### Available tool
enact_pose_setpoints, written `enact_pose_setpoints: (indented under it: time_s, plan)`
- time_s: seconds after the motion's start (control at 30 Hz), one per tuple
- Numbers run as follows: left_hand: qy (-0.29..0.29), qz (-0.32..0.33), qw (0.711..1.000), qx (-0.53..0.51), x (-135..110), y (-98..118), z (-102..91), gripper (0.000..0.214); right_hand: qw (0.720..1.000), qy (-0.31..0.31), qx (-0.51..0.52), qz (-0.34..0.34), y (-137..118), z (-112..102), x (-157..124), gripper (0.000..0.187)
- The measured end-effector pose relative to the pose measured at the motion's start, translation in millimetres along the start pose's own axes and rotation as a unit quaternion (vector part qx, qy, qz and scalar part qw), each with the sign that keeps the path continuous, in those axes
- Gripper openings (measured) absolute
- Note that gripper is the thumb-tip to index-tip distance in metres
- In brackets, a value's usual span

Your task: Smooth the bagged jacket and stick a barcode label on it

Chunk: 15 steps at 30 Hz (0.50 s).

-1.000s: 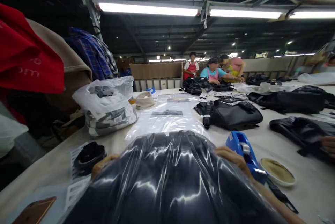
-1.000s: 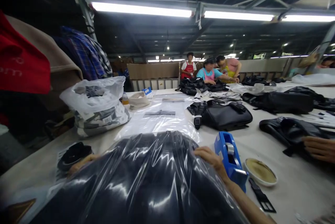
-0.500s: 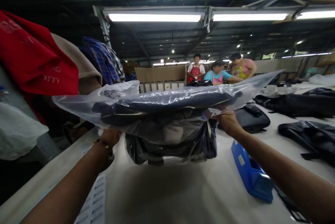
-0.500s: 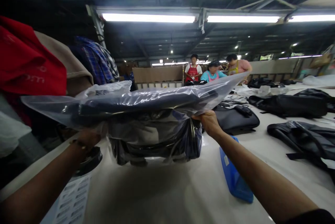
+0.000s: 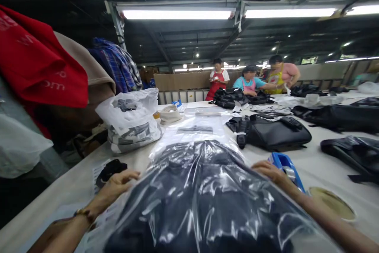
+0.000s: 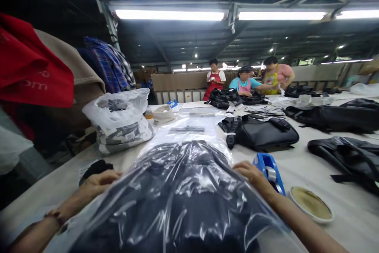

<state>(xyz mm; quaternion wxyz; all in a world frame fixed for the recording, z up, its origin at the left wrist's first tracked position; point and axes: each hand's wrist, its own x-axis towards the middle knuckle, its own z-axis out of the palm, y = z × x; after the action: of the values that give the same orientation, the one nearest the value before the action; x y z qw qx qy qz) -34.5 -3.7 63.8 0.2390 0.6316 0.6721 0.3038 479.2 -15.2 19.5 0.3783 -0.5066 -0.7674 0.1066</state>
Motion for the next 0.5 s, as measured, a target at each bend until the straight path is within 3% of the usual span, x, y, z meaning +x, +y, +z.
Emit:
enact_pose_setpoints:
  time_s: [0.07,0.17,0.23,0.3,0.37,0.43,0.5]
  plan:
    - [-0.034,-0.006,0.999,-0.009,-8.2,-17.8,2.4,0.029,0.998,-0.059,-0.008,-0.007,6.0,4.2,-20.0,0.023]
    - [-0.034,0.009,0.998,0.044,-9.2,-16.2,5.0,0.04,0.999,-0.007,-0.036,0.0,-13.8,6.9,-13.8,0.024]
    - [-0.03,0.063,0.992,0.103,-0.6,7.1,14.3,0.048,0.998,0.048,-0.044,-0.011,-47.8,10.2,12.4,0.023]
    - [-0.023,0.111,0.985,0.132,14.6,40.8,33.6,0.05,0.997,0.041,-0.058,-0.042,-88.6,18.0,48.4,0.023]
    - [-0.008,0.155,0.975,0.157,33.6,74.7,60.9,0.048,0.992,-0.006,-0.122,-0.025,-122.4,32.5,85.5,0.022]
    - [0.013,0.186,0.964,0.19,52.0,100.8,90.3,0.045,0.988,-0.005,-0.154,-0.006,-139.6,53.8,116.2,0.026]
    - [0.047,0.181,0.957,0.224,66.4,115.4,115.8,0.046,0.982,0.01,-0.187,0.032,-138.9,79.6,135.7,0.032]
